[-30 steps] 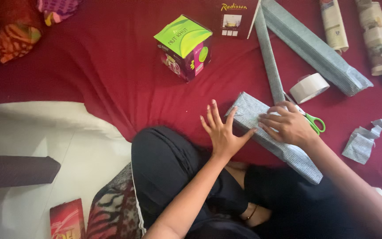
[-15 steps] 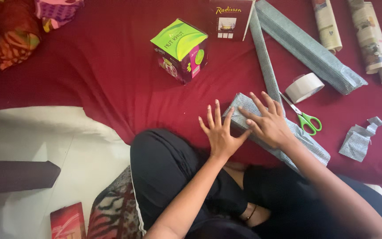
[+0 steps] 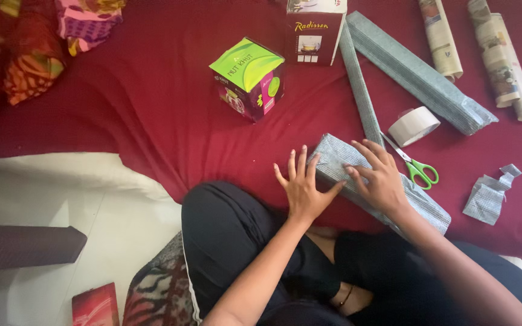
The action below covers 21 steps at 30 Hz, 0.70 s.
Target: The person wraps a rectangular box with silver patterned wrapping paper. They fold the paper around the box, apply clear adhesive tape to secure the seams, and trim excess paper with scissors. The wrapped box is then inspected and set aside.
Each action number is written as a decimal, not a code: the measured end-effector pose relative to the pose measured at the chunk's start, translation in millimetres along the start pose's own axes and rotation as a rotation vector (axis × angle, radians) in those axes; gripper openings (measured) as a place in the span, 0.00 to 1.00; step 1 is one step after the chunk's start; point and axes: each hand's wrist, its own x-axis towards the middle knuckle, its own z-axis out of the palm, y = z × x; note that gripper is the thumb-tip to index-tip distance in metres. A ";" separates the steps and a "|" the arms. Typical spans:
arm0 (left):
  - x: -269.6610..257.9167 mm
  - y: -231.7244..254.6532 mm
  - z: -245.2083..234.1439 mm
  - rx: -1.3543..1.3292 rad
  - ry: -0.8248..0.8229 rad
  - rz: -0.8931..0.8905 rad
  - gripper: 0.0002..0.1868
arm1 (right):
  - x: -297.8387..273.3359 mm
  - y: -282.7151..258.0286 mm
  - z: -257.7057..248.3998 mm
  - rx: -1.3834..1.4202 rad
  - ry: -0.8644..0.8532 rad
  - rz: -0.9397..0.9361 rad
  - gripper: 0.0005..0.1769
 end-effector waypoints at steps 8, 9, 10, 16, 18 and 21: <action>7.5 -6.5 6.4 0.023 -0.060 0.185 0.39 | 10.1 2.0 -6.1 -0.003 -0.153 -0.150 0.31; 8.3 -7.3 6.9 0.008 -0.060 0.193 0.39 | 12.1 2.7 -6.2 -0.028 -0.192 -0.182 0.35; 8.9 -7.8 7.4 -0.007 -0.060 0.201 0.39 | 13.0 3.1 -6.2 -0.026 -0.227 -0.166 0.34; 9.4 -11.2 8.3 -0.009 -0.063 0.209 0.38 | 3.8 4.4 -9.5 -0.135 -0.222 -0.224 0.28; 10.4 -10.8 8.8 -0.017 -0.069 0.213 0.37 | -2.5 5.2 -14.1 -0.201 -0.202 -0.232 0.26; 13.2 -11.2 6.7 -0.051 -0.059 0.240 0.35 | -17.8 5.6 -24.2 -0.189 -0.184 -0.162 0.22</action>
